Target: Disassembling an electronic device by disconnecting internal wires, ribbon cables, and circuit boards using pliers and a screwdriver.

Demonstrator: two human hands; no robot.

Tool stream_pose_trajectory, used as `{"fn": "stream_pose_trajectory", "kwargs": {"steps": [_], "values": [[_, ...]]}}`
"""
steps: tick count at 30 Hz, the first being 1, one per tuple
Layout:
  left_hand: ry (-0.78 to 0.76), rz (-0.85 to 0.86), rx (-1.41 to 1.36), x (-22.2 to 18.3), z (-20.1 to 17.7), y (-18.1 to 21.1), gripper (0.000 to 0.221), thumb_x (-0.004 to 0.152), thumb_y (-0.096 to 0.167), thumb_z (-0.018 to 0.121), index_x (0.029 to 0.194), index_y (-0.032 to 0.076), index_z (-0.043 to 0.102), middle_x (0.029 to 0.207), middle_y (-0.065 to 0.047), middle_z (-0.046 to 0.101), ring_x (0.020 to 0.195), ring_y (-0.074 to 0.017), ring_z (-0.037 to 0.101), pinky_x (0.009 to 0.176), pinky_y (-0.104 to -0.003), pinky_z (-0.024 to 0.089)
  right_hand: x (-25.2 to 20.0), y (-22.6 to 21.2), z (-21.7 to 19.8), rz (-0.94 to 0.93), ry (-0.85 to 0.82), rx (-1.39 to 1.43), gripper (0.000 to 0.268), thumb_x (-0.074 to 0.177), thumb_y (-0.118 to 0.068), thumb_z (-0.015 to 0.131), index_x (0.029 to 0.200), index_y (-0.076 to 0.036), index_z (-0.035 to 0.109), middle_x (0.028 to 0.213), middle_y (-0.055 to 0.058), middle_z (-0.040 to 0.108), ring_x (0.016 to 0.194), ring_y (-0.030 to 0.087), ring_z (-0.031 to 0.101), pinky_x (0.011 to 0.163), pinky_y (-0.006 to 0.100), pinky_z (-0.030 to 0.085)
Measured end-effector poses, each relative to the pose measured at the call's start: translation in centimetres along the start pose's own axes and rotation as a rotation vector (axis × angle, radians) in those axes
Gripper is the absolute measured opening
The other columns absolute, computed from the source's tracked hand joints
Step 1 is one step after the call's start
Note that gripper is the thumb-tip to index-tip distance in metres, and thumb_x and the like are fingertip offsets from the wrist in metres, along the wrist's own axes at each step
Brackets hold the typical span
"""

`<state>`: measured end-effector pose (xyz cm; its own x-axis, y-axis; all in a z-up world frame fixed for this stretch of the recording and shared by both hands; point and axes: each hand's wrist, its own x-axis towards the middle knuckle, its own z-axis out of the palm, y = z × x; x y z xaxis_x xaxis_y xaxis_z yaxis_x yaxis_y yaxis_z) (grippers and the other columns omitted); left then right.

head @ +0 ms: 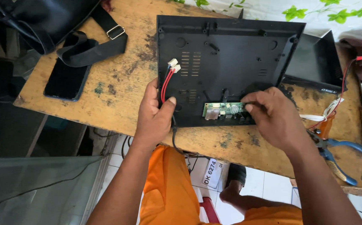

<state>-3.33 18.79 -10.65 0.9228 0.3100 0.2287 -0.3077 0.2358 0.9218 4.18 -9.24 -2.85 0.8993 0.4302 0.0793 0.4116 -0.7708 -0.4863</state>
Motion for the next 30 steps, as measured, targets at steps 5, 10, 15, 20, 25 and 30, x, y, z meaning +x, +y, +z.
{"fn": "stream_pose_trajectory", "kwargs": {"steps": [5, 10, 15, 20, 25, 30], "values": [[-0.007, 0.008, 0.006, 0.2, -0.4, -0.6, 0.049, 0.098, -0.004, 0.052, 0.147, 0.003, 0.046, 0.124, -0.020, 0.070, 0.110, -0.0216, 0.068, 0.095, -0.043, 0.060, 0.5, -0.7, -0.4, -0.001, -0.060, 0.062, 0.021, 0.100, -0.008, 0.065, 0.119, -0.006, 0.074, 0.092, 0.020, 0.060, 0.076, 0.045, 0.067, 0.064, 0.050, 0.053], [-0.001, -0.007, 0.009, 0.1, -0.2, 0.0, 0.049, 0.099, -0.004, 0.052, 0.147, 0.003, 0.046, 0.125, -0.019, 0.070, 0.111, -0.0205, 0.067, 0.096, -0.042, 0.060, 0.5, -2.6, -0.4, -0.058, -0.073, 0.005, 0.025, 0.100, -0.004, 0.062, 0.121, -0.005, 0.075, 0.090, 0.019, 0.059, 0.075, 0.044, 0.069, 0.063, 0.050, 0.054], [-0.018, 0.005, 0.043, 0.0, -0.2, 0.1, 0.048, 0.100, -0.002, 0.052, 0.147, 0.004, 0.046, 0.127, -0.020, 0.070, 0.113, -0.0212, 0.067, 0.096, -0.043, 0.060, 0.9, -2.2, -0.3, -0.070, -0.086, 0.017, 0.025, 0.094, -0.006, 0.070, 0.118, -0.007, 0.077, 0.091, 0.020, 0.061, 0.077, 0.046, 0.070, 0.062, 0.049, 0.053], [0.036, -0.205, 0.157, -0.3, 1.0, 2.3, 0.055, 0.099, 0.017, 0.053, 0.153, 0.012, 0.041, 0.136, -0.006, 0.064, 0.122, -0.0182, 0.063, 0.103, -0.034, 0.052, 1.4, -2.8, -0.7, 0.188, -0.252, -0.025, 0.023, 0.099, -0.021, 0.065, 0.119, -0.021, 0.077, 0.103, 0.006, 0.053, 0.093, 0.027, 0.061, 0.082, 0.044, 0.050], [0.056, -0.192, 0.135, -0.2, 1.1, 2.1, 0.054, 0.099, 0.012, 0.053, 0.151, 0.010, 0.043, 0.135, -0.006, 0.065, 0.123, -0.0173, 0.063, 0.106, -0.033, 0.052, 1.5, -3.0, -0.8, 0.185, -0.251, -0.031, 0.023, 0.098, -0.024, 0.065, 0.117, -0.022, 0.077, 0.101, 0.005, 0.053, 0.091, 0.025, 0.060, 0.080, 0.042, 0.049], [0.060, -0.234, 0.175, 0.1, 1.4, 3.3, 0.052, 0.097, 0.012, 0.053, 0.149, 0.012, 0.046, 0.134, -0.005, 0.066, 0.123, -0.0182, 0.063, 0.105, -0.034, 0.051, 1.2, -2.4, -0.4, 0.169, -0.258, -0.067, 0.027, 0.097, -0.027, 0.068, 0.122, -0.024, 0.075, 0.100, 0.005, 0.052, 0.091, 0.024, 0.060, 0.080, 0.042, 0.048]]}}
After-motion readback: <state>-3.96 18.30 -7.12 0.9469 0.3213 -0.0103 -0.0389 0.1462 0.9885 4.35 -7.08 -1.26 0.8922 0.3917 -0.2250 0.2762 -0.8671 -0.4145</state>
